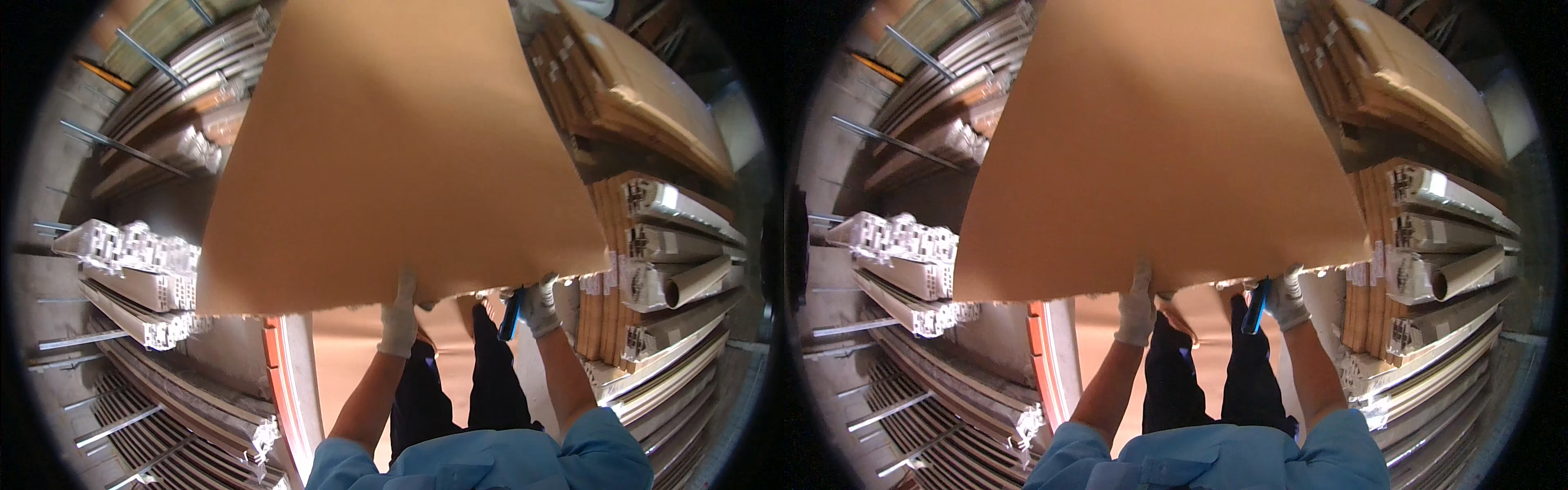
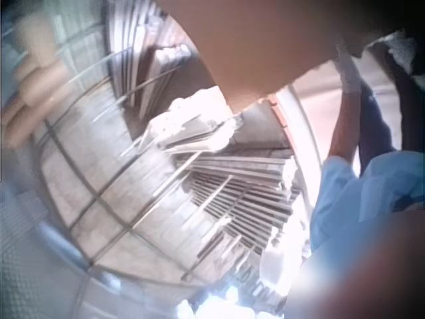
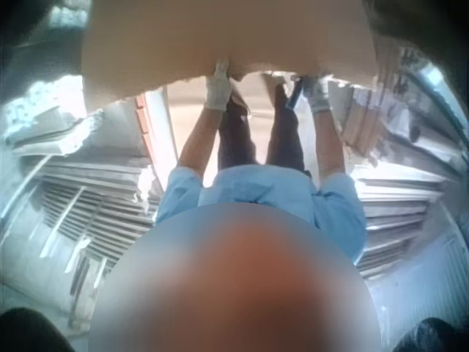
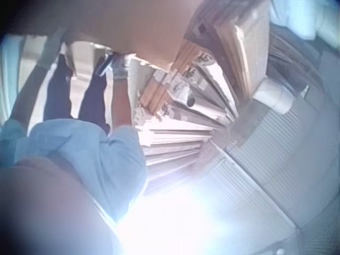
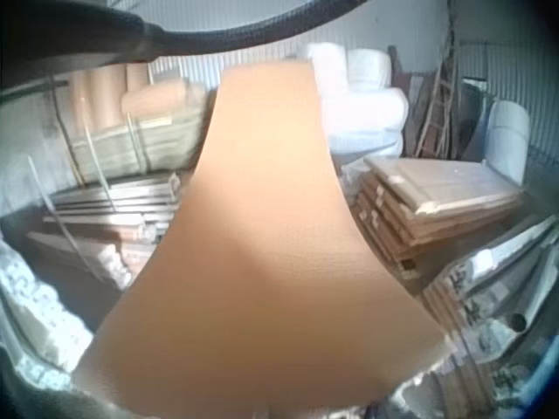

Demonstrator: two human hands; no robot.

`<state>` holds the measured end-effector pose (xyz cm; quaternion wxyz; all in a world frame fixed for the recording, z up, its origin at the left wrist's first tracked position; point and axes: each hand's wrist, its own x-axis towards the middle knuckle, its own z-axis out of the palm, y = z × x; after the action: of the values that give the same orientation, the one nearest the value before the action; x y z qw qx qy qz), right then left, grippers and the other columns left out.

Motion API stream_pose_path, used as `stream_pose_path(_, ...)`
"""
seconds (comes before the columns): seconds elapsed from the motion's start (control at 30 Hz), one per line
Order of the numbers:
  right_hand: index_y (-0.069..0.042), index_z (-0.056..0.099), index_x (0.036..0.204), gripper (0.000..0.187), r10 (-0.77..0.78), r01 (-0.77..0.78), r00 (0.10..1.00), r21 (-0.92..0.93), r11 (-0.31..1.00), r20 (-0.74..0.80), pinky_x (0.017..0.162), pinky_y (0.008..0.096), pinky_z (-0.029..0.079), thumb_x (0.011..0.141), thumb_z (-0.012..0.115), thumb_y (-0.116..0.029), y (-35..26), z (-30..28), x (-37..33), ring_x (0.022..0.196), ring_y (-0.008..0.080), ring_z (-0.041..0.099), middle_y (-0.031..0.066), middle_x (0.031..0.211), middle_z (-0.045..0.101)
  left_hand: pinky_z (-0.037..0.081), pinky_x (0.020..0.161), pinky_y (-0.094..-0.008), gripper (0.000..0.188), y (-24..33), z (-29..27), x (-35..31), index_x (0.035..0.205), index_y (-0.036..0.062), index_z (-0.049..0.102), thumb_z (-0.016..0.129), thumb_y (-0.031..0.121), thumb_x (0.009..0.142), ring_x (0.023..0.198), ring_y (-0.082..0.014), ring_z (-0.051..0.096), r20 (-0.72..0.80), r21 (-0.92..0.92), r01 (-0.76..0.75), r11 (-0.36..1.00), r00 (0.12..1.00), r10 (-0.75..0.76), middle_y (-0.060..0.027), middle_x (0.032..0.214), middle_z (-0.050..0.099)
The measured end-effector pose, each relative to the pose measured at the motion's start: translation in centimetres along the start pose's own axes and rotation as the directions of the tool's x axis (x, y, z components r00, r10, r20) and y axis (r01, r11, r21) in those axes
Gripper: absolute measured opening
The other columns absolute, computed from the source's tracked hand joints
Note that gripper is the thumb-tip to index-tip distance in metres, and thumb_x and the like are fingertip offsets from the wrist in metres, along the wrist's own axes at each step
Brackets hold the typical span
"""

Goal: The person uses a utility knife to cut a large sheet of brown cardboard into smaller rectangular pieces. They repeatedly position the sheet, score it with the knife, and tear it apart by hand, stacking the cut pieces on the floor.

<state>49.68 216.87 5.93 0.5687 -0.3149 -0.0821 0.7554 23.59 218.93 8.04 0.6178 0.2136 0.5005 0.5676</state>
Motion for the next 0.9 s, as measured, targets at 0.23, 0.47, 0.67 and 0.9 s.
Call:
stream_pose_path(0.23, -0.007, 0.06, 0.107, 0.034, -0.116, 0.101, 0.993, -0.308, 0.946, -0.032, 0.052, 0.0213, 0.043, 0.091, 0.064, -0.036, -3.5, 9.7, -13.6, 0.061, 0.011, 0.059, 0.0029, 0.077, 0.063, 0.049, 0.094, -0.0407, 0.032, 6.9, 1.1, -13.6, 0.127, 0.0054, 0.051, 0.054, 0.017, 0.097, 0.11, -0.0211, 0.057, 0.168, -0.215, 0.085, 0.973, 0.985, -0.049, -0.0086, 0.117, 0.059)
stream_pose_path(0.47, -0.005, 0.056, 0.111, 0.045, 0.007, -0.004, 1.0, -0.162, 0.987, 0.022, 0.051, 0.0223, 0.045, 0.09, 0.062, -0.044, -3.6, 9.0, -25.9, 0.064, 0.0102, 0.057, 0.0069, 0.083, 0.064, 0.044, 0.09, -0.0376, 0.01, 6.1, 2.1, -23.2, 0.095, 0.0057, 0.062, 0.055, 0.004, 0.089, 0.092, -0.0191, 0.056, 0.561, -0.719, 0.156, 0.677, 0.705, 0.433, -0.002, 0.088, 0.062)
stream_pose_path(0.67, -0.012, 0.055, 0.097, 0.037, -0.004, -0.028, 0.997, -0.393, 0.919, -0.078, 0.05, 0.0222, 0.044, 0.092, 0.058, -0.048, -2.7, 8.1, -44.0, 0.059, 0.0081, 0.052, 0.0019, 0.077, 0.056, 0.05, 0.086, -0.0304, 0.008, 9.8, 3.1, -26.9, 0.086, 0.0014, 0.059, 0.052, 0.002, 0.09, 0.081, -0.0145, 0.056, 0.578, -0.785, 0.323, 0.529, 0.69, 0.436, -0.0052, 0.086, 0.057)
stream_pose_path(0.9, -0.005, 0.056, 0.102, 0.052, -0.174, 0.155, 0.984, -0.318, 0.935, -0.032, 0.053, 0.0219, 0.042, 0.091, 0.053, -0.056, 2.9, 13.8, -51.0, 0.055, 0.0078, 0.046, 0.0021, 0.081, 0.057, 0.052, 0.081, -0.0292, 0.017, 12.3, 2.4, -31.5, 0.102, -0.0012, 0.058, 0.046, 0.009, 0.096, 0.085, -0.0152, 0.058, 0.736, -0.668, 0.342, 0.66, 0.434, 0.52, -0.0075, 0.094, 0.06)
